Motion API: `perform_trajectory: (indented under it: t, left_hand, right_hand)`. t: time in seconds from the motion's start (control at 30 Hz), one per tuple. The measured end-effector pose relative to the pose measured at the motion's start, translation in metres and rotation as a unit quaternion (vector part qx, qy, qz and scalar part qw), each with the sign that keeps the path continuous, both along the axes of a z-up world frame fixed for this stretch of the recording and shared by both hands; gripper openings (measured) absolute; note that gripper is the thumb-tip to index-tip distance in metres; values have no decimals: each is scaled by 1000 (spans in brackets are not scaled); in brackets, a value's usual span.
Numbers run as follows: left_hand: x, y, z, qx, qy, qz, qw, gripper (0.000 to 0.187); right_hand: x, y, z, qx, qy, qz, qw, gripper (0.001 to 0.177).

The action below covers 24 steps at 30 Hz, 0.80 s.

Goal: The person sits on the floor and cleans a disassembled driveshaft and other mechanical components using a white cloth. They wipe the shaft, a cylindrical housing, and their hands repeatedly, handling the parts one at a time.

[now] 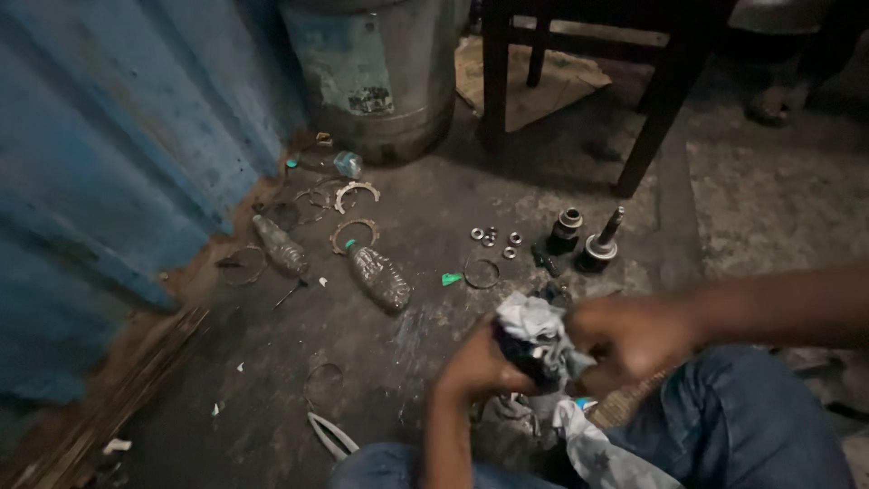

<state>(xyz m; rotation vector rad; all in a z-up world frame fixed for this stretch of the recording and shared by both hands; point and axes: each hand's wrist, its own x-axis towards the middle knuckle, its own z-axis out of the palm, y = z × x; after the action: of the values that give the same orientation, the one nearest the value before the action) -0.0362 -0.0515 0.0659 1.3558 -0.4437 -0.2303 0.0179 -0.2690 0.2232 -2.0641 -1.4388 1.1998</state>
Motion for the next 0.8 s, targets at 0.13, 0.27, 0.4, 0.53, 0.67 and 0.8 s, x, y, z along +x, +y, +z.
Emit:
perform_trajectory:
  t: [0.13,0.27,0.4,0.53,0.67,0.8]
  left_hand:
    - [-10,-28,33,118,-20,64,991,61]
    - [-12,-52,50,182,-82,132,971,55]
    - [-18,-71,54,151,-164,341,913,48]
    - [-13,-83,48,159,-218,480,835,41]
    - [-5,-74,38,217,-256,504,796,49]
    - [6,-57,32,246,-252,501,790,45]
  right_hand:
    - [-33,-36,-40,12,302,-399,866,31]
    - [-45,-49,-67,145,348,-502,778,37]
    - [-43,-37,-67,256,402,-592,650,40]
    - [-44,-23,-61,370,469,-534,599,48]
    - [-56,-4,-70,470,503,-522,503,46]
    - [-67,26,-92,573,483,-519,411,46]
